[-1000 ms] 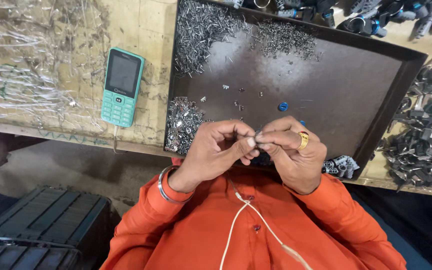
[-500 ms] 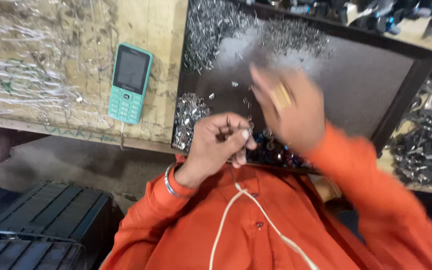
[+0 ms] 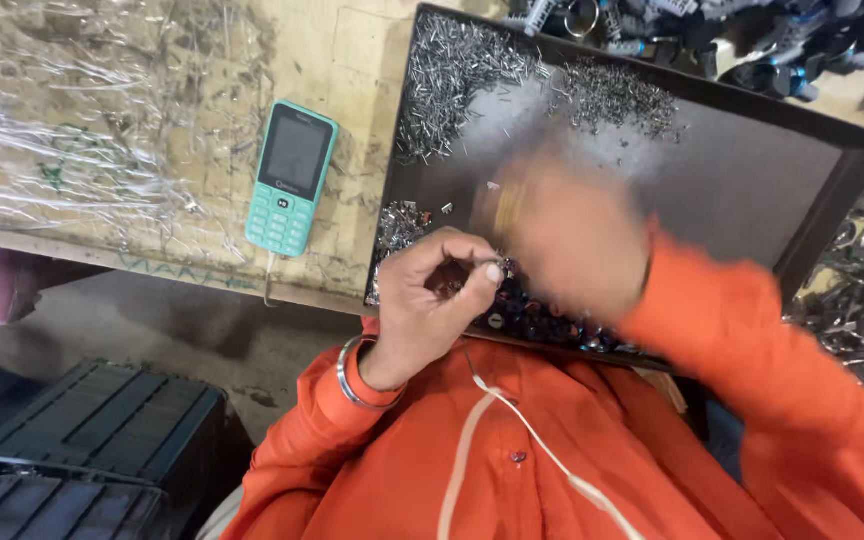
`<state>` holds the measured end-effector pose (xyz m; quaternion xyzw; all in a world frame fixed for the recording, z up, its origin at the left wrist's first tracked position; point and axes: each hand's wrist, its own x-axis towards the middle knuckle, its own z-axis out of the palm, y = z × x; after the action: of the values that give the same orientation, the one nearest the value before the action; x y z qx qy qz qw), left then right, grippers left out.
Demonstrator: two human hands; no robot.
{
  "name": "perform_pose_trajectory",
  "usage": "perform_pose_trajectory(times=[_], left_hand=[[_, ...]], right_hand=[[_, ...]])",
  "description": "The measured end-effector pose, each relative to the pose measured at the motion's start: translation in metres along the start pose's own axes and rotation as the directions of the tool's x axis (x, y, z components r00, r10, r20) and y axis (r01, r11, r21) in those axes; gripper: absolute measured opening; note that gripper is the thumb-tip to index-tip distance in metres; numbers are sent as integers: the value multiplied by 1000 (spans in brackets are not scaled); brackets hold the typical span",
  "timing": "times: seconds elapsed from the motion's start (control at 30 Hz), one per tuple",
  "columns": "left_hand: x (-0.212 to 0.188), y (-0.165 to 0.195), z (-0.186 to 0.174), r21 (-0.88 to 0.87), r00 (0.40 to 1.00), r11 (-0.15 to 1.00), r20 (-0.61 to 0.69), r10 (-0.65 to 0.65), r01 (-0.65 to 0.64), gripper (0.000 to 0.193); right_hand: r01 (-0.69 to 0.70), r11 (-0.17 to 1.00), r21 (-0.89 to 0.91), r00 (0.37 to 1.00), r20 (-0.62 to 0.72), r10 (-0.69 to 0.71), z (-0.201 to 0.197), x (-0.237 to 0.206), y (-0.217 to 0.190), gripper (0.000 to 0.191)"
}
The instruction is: The person repeatedly picks small metal pins and blue plastic caps from a tray, inserts the pins into the caps, and places the assembled units into a pile on the right side of the tray. The person also occasionally picks up and sets down a small grey plastic piece.
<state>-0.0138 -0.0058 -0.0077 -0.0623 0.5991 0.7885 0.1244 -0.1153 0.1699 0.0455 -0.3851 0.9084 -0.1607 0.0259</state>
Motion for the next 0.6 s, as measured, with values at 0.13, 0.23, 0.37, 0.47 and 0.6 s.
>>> perform_pose_trajectory(times=[0.13, 0.23, 0.37, 0.47, 0.6], left_hand=[[4, -6, 6, -180, 998, 981, 4, -65, 65, 3], [4, -13, 13, -332, 993, 936, 21, -114, 114, 3], [1, -20, 18, -353, 998, 934, 10, -63, 63, 2], [0, -22, 19, -345, 997, 938, -50, -56, 35, 2], [-1, -23, 17, -344, 997, 939, -62, -52, 28, 3]], right_hand=[[-322, 329, 888, 801, 69, 595, -18, -12, -25, 9], [-150, 766, 625, 924, -187, 334, -15, -4, -12, 14], [-82, 872, 482, 896, -348, 277, -23, 6, 4, 10], [-154, 672, 724, 885, -201, 419, -24, -18, -11, 7], [-65, 377, 924, 829, -160, 536, 25, -63, -34, 11]])
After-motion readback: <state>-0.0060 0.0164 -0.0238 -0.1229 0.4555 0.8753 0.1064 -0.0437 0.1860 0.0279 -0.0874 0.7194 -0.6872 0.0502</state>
